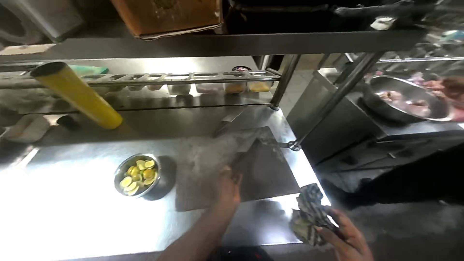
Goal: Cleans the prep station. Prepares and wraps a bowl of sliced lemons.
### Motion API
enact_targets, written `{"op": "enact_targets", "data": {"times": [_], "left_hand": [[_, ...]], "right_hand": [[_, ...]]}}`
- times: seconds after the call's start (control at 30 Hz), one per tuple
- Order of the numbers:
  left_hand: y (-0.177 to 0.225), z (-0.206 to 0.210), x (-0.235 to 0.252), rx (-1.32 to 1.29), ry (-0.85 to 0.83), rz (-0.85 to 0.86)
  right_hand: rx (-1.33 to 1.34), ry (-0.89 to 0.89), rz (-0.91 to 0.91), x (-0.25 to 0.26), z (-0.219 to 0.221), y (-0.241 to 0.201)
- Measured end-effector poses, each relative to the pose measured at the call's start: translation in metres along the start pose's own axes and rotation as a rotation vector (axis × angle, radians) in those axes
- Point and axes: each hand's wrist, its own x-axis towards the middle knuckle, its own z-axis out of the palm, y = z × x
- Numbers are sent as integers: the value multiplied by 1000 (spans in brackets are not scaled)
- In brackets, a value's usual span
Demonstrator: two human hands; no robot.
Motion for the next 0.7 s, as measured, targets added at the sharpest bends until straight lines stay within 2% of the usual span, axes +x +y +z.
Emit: {"op": "enact_targets", "data": {"times": [0.13, 0.23, 0.3, 0.4, 0.47, 0.53, 0.6, 0.63, 0.7], "left_hand": [[-37, -7, -20, 233, -127, -249], [-40, -16, -21, 546, -336, -353], [-32, -23, -24, 823, -480, -288], [-13, -36, -34, 1368, -621, -61], [-13, -51, -37, 1447, -562, 39], [-9, -74, -41, 1359, -496, 6], [2, -111, -52, 1252, -440, 7], [12, -137, -62, 1221, -408, 5], [49, -195, -90, 1173, -265, 35]], "right_hand": [[30, -19, -36, 11, -2, -4], [53, -81, -69, 26, 15, -5], [89, -158, -113, 40, 38, -9], [30, -292, -214, 74, 89, -13], [-204, -419, -249, 105, 130, -15], [-518, -538, -238, 138, 181, -12], [-863, -642, -151, 145, 241, -3], [-971, -789, -137, 128, 263, 0], [-932, -1263, -261, 75, 288, -2]]}}
